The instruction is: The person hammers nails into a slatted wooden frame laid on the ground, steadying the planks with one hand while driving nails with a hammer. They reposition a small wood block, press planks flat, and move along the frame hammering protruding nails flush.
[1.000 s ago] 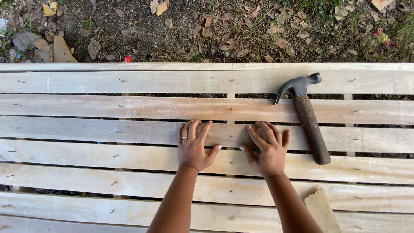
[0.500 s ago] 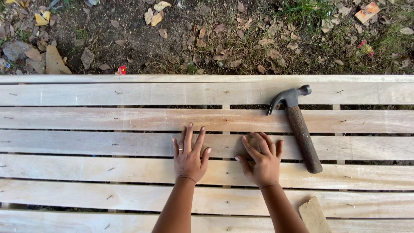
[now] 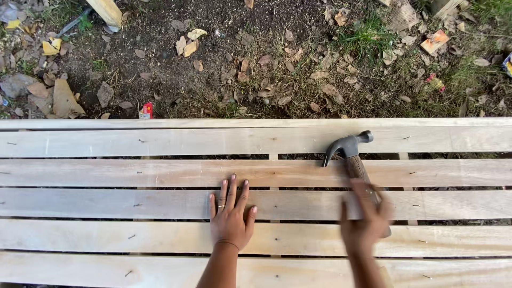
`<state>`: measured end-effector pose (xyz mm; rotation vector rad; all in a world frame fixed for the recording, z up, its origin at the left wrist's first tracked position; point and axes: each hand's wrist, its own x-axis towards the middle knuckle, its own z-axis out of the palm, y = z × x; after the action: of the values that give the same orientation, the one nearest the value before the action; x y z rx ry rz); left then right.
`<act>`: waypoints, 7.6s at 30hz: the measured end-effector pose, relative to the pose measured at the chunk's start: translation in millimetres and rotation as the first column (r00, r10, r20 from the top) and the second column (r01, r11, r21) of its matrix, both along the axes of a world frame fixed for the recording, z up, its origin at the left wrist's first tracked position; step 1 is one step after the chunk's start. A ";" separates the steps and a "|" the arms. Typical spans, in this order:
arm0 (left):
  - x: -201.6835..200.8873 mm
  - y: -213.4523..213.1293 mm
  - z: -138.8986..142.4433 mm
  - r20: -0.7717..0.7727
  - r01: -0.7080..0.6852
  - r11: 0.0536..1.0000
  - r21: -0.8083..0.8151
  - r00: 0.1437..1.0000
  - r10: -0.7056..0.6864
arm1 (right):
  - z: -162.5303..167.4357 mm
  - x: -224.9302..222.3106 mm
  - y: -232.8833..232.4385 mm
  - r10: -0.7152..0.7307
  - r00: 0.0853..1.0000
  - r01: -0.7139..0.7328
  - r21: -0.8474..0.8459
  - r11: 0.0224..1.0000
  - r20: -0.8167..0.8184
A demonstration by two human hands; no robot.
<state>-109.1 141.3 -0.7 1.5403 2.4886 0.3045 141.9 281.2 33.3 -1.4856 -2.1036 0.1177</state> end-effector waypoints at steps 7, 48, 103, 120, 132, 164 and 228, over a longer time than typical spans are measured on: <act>0.0 -1.7 -1.9 0.032 -0.002 1.000 -0.014 0.999 0.002 | -22.4 18.0 37.2 -0.258 0.874 0.389 -0.275 0.879 0.411; 1.2 7.0 0.2 0.038 0.011 0.999 -0.033 0.999 -0.010 | 3.6 -9.0 -142.1 -0.834 0.480 -0.315 -0.941 0.127 -0.273; 5.0 -12.9 -6.6 -0.008 0.020 0.997 -0.068 1.000 -0.020 | -17.8 -84.7 -6.7 0.233 0.969 -0.205 -0.263 0.943 0.082; -13.7 48.9 -5.1 0.052 -0.068 0.998 -0.009 0.996 0.068 | -13.5 -92.7 -14.4 0.211 0.972 -0.177 -0.266 0.947 0.104; -9.8 45.9 -9.6 0.003 -0.083 0.996 -0.024 0.997 0.083 | -18.2 -16.5 50.7 -0.194 0.943 0.253 -0.202 0.946 0.271; -2.5 62.7 -7.6 0.094 -0.074 0.997 0.002 0.993 0.073 | 7.8 -30.1 -70.6 -0.067 0.996 0.003 -0.731 0.683 -0.058; -8.6 45.4 3.9 0.033 -0.092 0.989 -0.119 0.995 0.097 | -28.8 -63.7 -19.1 -0.022 0.974 0.098 -0.331 0.938 0.225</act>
<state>-117.7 186.7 3.2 1.3614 2.5056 0.1969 78.2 262.1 4.5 -1.8365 -2.2955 0.3244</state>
